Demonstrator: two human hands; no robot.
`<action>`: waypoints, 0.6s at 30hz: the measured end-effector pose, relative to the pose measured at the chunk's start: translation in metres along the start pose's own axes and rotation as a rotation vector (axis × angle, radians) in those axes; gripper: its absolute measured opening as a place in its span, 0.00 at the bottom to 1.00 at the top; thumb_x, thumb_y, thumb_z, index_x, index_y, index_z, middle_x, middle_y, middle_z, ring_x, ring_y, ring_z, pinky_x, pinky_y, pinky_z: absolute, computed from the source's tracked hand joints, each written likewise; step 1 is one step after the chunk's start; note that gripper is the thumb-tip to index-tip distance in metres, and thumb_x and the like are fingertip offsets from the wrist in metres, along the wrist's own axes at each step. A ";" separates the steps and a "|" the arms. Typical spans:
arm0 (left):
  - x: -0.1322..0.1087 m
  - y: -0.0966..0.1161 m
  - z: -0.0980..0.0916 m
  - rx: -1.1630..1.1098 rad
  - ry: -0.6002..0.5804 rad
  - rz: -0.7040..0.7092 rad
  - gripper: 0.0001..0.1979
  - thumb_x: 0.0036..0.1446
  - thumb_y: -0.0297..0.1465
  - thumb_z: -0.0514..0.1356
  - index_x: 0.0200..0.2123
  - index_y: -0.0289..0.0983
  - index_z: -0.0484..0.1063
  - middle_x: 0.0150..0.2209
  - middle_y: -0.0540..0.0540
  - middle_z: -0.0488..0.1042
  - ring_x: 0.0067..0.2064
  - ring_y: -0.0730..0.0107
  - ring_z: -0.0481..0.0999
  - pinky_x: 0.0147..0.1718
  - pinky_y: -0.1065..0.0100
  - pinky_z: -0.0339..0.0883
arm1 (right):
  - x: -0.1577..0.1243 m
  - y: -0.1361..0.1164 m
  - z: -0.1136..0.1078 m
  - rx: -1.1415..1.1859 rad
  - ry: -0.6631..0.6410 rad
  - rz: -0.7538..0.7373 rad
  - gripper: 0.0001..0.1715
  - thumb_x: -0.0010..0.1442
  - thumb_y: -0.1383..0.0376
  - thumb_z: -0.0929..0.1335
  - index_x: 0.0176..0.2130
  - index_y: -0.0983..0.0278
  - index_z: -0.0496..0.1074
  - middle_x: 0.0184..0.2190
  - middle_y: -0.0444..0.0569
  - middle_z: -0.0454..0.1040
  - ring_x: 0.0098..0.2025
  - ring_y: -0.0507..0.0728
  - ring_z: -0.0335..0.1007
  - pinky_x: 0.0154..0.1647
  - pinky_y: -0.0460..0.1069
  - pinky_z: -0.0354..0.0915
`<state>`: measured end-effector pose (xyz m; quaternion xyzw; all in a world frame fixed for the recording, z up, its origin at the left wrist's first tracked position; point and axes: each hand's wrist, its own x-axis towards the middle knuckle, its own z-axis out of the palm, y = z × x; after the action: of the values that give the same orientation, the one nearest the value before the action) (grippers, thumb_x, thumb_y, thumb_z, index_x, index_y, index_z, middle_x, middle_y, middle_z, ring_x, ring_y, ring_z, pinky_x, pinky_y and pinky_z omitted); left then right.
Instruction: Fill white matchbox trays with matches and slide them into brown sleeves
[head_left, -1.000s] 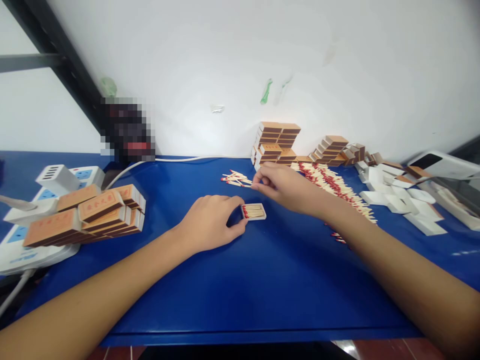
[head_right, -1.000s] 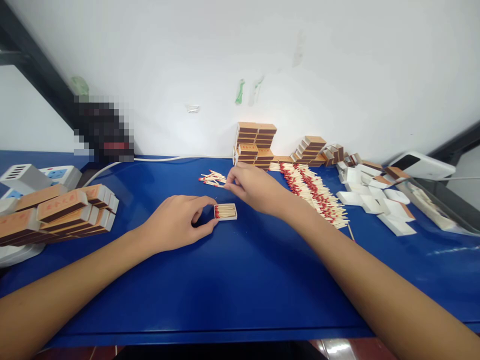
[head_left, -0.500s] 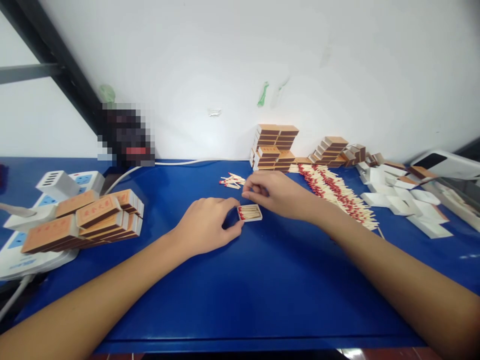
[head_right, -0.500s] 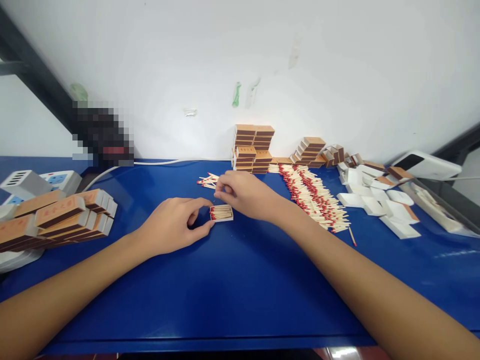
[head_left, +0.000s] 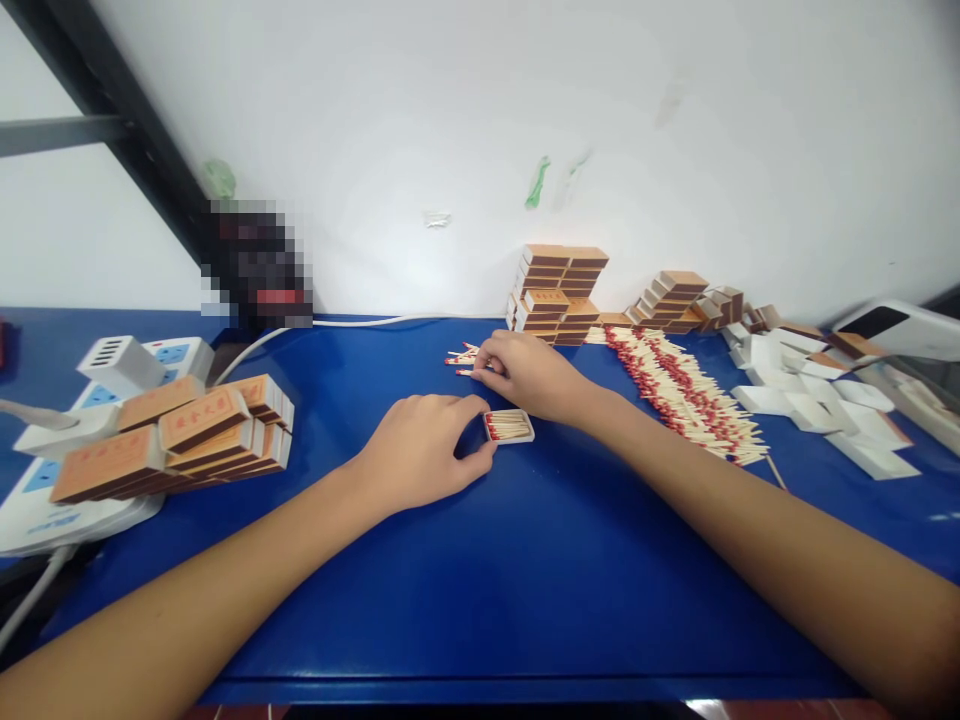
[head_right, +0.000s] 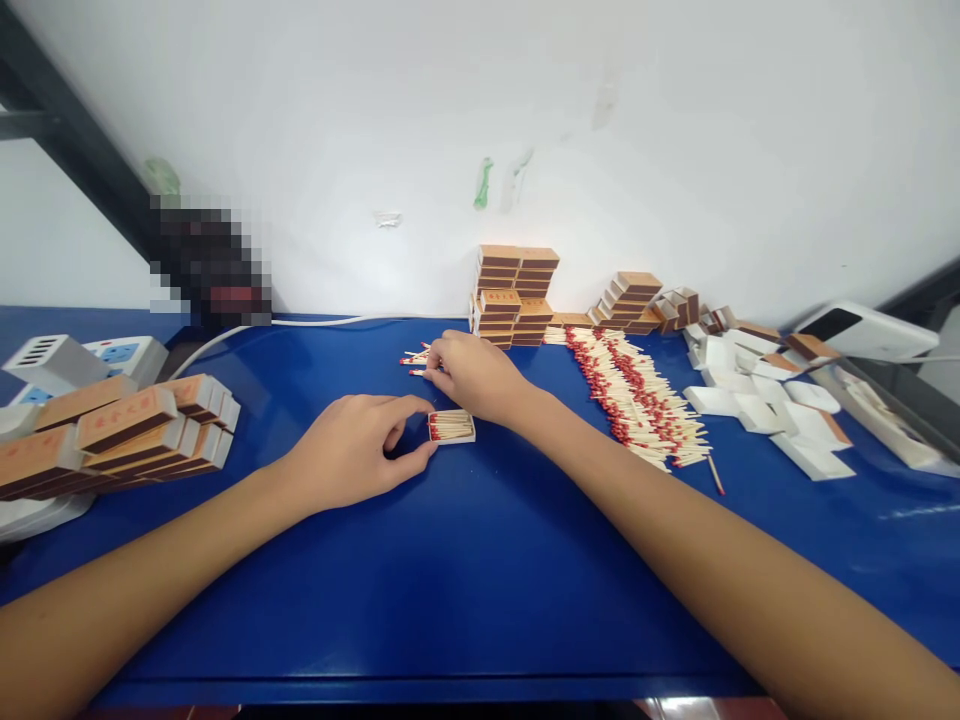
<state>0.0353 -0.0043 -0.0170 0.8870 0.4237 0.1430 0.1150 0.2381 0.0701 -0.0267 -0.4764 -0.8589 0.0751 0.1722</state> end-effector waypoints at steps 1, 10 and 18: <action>0.000 0.000 0.000 0.001 -0.001 -0.001 0.14 0.64 0.39 0.62 0.49 0.40 0.79 0.29 0.50 0.76 0.27 0.67 0.72 0.28 0.64 0.57 | -0.001 0.001 0.000 -0.011 0.002 -0.013 0.06 0.69 0.66 0.69 0.38 0.64 0.74 0.36 0.49 0.72 0.36 0.55 0.65 0.36 0.50 0.56; 0.000 -0.001 0.000 0.008 -0.015 -0.009 0.15 0.64 0.39 0.61 0.50 0.40 0.79 0.29 0.50 0.76 0.29 0.66 0.73 0.29 0.64 0.57 | -0.001 -0.001 0.002 -0.002 -0.031 -0.030 0.07 0.72 0.65 0.68 0.39 0.64 0.73 0.38 0.50 0.73 0.38 0.56 0.66 0.38 0.50 0.57; 0.002 -0.002 -0.001 0.025 0.008 -0.043 0.16 0.64 0.39 0.61 0.51 0.41 0.79 0.28 0.50 0.76 0.29 0.66 0.73 0.29 0.65 0.57 | -0.020 -0.008 -0.041 0.087 -0.097 -0.001 0.09 0.71 0.62 0.67 0.37 0.63 0.72 0.34 0.48 0.73 0.34 0.55 0.66 0.36 0.50 0.57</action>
<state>0.0345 -0.0010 -0.0163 0.8786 0.4446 0.1388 0.1054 0.2563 0.0480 0.0088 -0.4638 -0.8624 0.1353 0.1510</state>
